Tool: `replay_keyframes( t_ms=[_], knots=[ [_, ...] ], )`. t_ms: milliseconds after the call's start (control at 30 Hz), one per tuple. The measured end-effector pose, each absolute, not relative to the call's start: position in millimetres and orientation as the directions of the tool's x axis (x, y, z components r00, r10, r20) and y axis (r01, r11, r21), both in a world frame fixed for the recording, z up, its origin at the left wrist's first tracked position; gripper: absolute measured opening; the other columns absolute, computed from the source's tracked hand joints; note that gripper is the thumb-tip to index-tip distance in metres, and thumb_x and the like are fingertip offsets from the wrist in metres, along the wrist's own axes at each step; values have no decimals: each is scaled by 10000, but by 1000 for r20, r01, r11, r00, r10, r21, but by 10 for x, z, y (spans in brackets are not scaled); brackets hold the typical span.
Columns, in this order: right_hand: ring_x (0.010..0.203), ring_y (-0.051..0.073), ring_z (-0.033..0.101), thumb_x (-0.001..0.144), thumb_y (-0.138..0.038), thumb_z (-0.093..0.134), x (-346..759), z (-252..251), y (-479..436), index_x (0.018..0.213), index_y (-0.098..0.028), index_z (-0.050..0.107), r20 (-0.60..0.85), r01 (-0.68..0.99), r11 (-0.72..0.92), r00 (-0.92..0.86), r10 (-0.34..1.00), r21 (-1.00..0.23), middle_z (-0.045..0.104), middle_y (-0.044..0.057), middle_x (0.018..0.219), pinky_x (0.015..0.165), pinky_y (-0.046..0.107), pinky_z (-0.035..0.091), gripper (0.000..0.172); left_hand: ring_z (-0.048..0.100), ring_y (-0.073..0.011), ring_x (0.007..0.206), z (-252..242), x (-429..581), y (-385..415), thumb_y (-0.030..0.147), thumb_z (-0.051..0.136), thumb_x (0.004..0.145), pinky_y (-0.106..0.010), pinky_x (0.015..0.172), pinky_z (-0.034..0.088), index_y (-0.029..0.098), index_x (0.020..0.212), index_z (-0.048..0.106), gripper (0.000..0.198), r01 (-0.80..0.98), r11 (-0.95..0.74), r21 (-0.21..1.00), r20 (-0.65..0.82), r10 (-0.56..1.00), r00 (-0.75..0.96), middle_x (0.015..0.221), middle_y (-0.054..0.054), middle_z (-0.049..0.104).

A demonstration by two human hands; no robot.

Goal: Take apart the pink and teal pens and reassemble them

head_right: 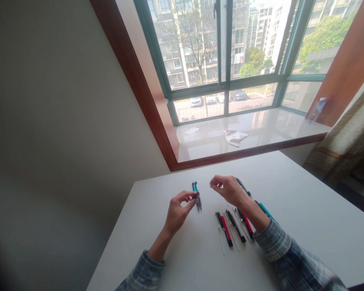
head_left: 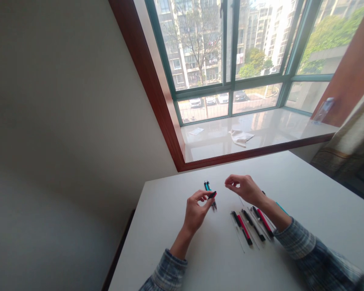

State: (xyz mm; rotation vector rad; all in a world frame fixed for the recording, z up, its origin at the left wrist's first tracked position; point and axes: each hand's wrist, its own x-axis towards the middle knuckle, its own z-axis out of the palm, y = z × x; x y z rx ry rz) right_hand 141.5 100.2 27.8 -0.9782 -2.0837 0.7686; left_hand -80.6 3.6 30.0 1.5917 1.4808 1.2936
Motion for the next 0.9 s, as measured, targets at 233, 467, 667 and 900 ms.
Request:
replay_keyframes(
  t_ms=[233, 467, 667, 900],
  knots=[
    [890, 210, 733, 901, -410, 685, 1305, 342, 902, 957, -230, 785, 380, 163, 506, -480, 791, -847, 795, 41, 952, 828, 319, 582, 213, 603, -210, 805, 295, -821, 39, 377, 739, 863, -336, 773, 477, 245, 991, 824, 203, 417, -199, 887, 257, 962, -88, 957, -66, 778],
    [893, 210, 730, 891, -415, 710, 1223, 273, 861, 967, -219, 783, 365, 45, 454, -527, 768, -890, 790, 49, 949, 825, 317, 591, 223, 629, -212, 855, 289, -799, 43, 321, 744, 862, -330, 793, 476, 241, 1010, 817, 183, 418, -230, 879, 271, 962, -40, 981, -63, 778],
    [900, 206, 730, 892, -424, 713, 1209, 344, 819, 1016, -229, 769, 364, 20, 460, -581, 728, -888, 785, 40, 989, 820, 311, 588, 239, 618, -205, 833, 290, -787, 41, 335, 757, 854, -332, 793, 485, 226, 998, 816, 190, 383, -215, 898, 246, 969, -34, 973, -66, 776],
    [763, 199, 702, 928, -361, 656, 1508, 304, 1019, 891, -247, 771, 243, 671, 456, -391, 888, -585, 777, 28, 849, 717, 305, 495, 166, 659, -193, 747, 226, -846, 89, 395, 803, 810, -329, 746, 527, 156, 964, 797, 284, 138, -118, 983, 132, 986, -98, 860, -75, 742]
  ],
)
